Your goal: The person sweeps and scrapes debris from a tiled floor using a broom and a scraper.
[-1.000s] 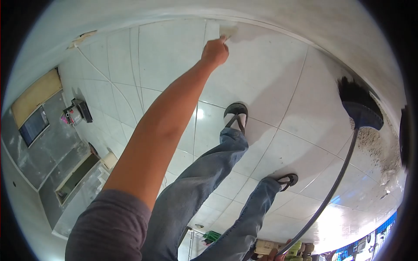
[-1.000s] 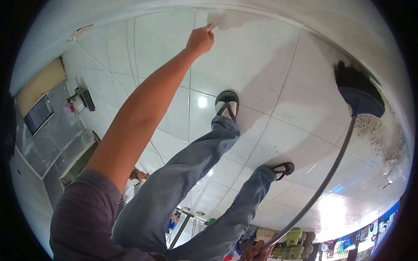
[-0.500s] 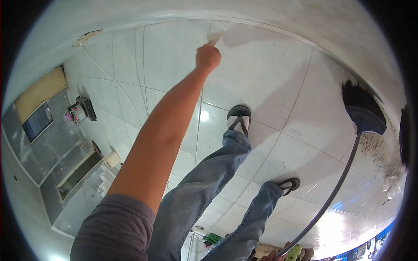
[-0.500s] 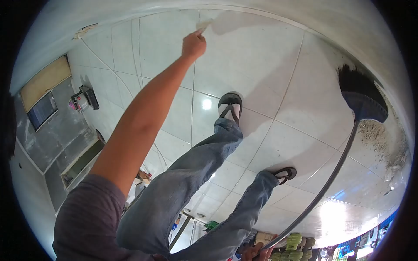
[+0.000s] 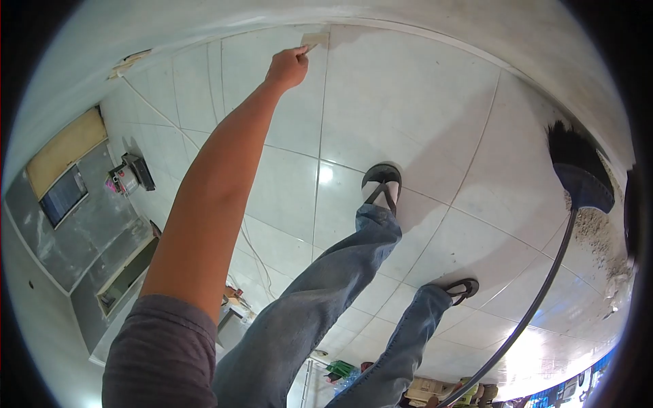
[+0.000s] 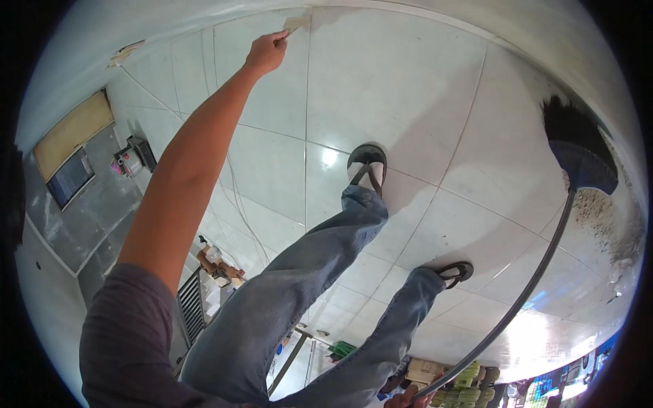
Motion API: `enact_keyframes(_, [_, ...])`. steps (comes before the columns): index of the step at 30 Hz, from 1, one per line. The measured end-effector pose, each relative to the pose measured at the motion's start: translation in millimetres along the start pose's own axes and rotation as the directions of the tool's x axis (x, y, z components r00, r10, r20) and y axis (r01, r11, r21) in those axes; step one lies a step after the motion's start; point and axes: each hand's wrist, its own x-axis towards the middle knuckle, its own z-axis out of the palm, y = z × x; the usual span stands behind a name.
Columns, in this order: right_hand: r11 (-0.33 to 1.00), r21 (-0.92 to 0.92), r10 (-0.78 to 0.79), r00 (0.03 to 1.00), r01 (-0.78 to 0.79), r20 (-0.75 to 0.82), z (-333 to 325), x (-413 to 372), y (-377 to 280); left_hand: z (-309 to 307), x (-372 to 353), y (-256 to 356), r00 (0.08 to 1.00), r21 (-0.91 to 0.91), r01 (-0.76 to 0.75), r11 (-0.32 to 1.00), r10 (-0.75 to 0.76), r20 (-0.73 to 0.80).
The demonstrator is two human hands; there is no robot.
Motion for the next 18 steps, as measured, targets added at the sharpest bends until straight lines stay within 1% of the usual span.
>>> enact_keyframes(2, [0.995, 0.078, 0.056, 0.996, -0.062, 0.068, -37, 2, 6, -2, 19, 4, 1.000, 0.038, -0.004, 0.999, 0.004, -0.002])
enact_keyframes(3, [0.989, 0.111, 0.090, 0.991, -0.100, 0.096, -42, 1, 7, -4, 19, 2, 0.997, 0.032, 0.056, 0.998, -0.057, 0.045])
enact_keyframes(4, [0.990, 0.093, 0.103, 0.992, -0.109, 0.074, -48, -6, 4, -1, 6, -2, 0.998, 0.040, 0.052, 0.998, -0.053, 0.041])
enact_keyframes(6, [0.993, 0.073, 0.091, 0.994, -0.096, 0.068, -38, -1, 4, -2, 2, 10, 1.000, 0.047, 0.007, 0.999, -0.007, -0.005])
enact_keyframes(7, [0.995, 0.059, 0.078, 0.992, -0.085, 0.100, -48, -1, 5, -4, -7, 16, 0.998, 0.034, 0.049, 0.998, -0.050, 0.047])
enact_keyframes(10, [0.989, -0.088, -0.110, 0.992, 0.116, 0.067, -16, -2, -1, 4, -4, 18, 1.000, 0.007, 0.014, 1.000, -0.014, 0.012])
enact_keyframes(11, [0.991, -0.061, -0.122, 0.987, 0.116, -0.103, -12, 0, -3, 6, 8, 20, 1.000, 0.072, -0.019, 0.997, 0.020, -0.009])
enact_keyframes(12, [0.992, -0.018, -0.129, 0.980, 0.128, -0.149, -6, 6, -5, 8, 20, 22, 0.998, 0.136, -0.052, 0.989, 0.055, -0.023])
enact_keyframes(13, [0.991, 0.020, -0.127, 0.971, 0.134, -0.203, -2, 13, -8, 10, 17, 20, 0.999, 0.091, -0.014, 0.996, 0.018, -0.046])
enact_keyframes(14, [0.987, 0.061, -0.125, 0.956, 0.145, -0.264, -4, 11, -11, 13, 13, 21, 0.999, 0.066, -0.031, 0.997, 0.033, -0.038])
enact_keyframes(16, [0.975, -0.066, -0.221, 0.958, 0.212, -0.182, -22, 17, -16, 16, -5, 47, 0.999, -0.052, -0.033, 0.998, 0.032, -0.032])
enact_keyframes(17, [0.961, -0.130, -0.262, 0.954, 0.243, -0.149, -29, 8, -19, 21, -20, 61, 0.996, -0.080, -0.085, 0.993, 0.081, -0.044])
enact_keyframes(18, [0.957, -0.133, -0.276, 0.952, 0.258, -0.135, -30, -5, -22, 27, -33, 81, 0.989, -0.112, -0.144, 0.983, 0.137, -0.063])
